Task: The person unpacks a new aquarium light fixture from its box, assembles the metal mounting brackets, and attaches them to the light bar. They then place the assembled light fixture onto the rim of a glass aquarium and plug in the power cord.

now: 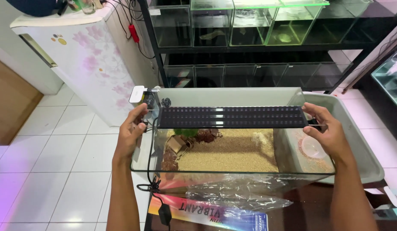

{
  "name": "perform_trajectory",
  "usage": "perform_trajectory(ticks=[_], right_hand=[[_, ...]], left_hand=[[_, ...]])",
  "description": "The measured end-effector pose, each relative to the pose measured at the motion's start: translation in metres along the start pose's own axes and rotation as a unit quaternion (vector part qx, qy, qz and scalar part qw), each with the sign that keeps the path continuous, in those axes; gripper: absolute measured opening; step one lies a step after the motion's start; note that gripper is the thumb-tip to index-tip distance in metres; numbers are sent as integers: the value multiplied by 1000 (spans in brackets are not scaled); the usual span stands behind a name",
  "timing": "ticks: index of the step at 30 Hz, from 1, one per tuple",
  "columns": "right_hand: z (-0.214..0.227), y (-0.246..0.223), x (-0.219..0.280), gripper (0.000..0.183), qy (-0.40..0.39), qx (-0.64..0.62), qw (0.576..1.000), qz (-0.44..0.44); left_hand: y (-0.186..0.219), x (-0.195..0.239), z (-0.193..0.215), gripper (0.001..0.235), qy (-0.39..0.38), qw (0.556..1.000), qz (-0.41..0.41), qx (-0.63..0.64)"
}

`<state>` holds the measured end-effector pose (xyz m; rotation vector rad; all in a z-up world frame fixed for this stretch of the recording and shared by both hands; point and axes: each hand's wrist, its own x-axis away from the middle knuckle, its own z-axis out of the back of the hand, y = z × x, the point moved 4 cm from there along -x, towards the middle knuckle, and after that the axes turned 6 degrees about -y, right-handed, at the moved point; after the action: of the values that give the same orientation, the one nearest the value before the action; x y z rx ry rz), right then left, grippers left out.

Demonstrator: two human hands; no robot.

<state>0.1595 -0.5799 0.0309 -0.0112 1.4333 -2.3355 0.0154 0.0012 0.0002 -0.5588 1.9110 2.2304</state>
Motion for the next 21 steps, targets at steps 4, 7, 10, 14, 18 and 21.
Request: perform_trajectory(ticks=[4, 7, 10, 14, 18, 21], right_hand=[[-6, -26, 15, 80, 25, -12, 999, -43], [-7, -32, 23, 94, 53, -31, 995, -75], [-7, -29, 26, 91, 60, -47, 993, -94], [-7, -19, 22, 85, 15, 4, 994, -104], [-8, -7, 18, 80, 18, -18, 997, -74], [-8, -20, 28, 95, 33, 16, 992, -119]], left_hand=[[14, 32, -6, 80, -21, 995, -32, 89], [7, 52, -11, 85, 17, 985, 3, 173], [10, 62, -16, 76, 30, 979, 7, 199], [30, 55, -20, 67, 41, 981, 139, 125], [55, 56, -25, 58, 92, 952, 284, 61], [10, 53, -13, 57, 86, 970, 176, 144]])
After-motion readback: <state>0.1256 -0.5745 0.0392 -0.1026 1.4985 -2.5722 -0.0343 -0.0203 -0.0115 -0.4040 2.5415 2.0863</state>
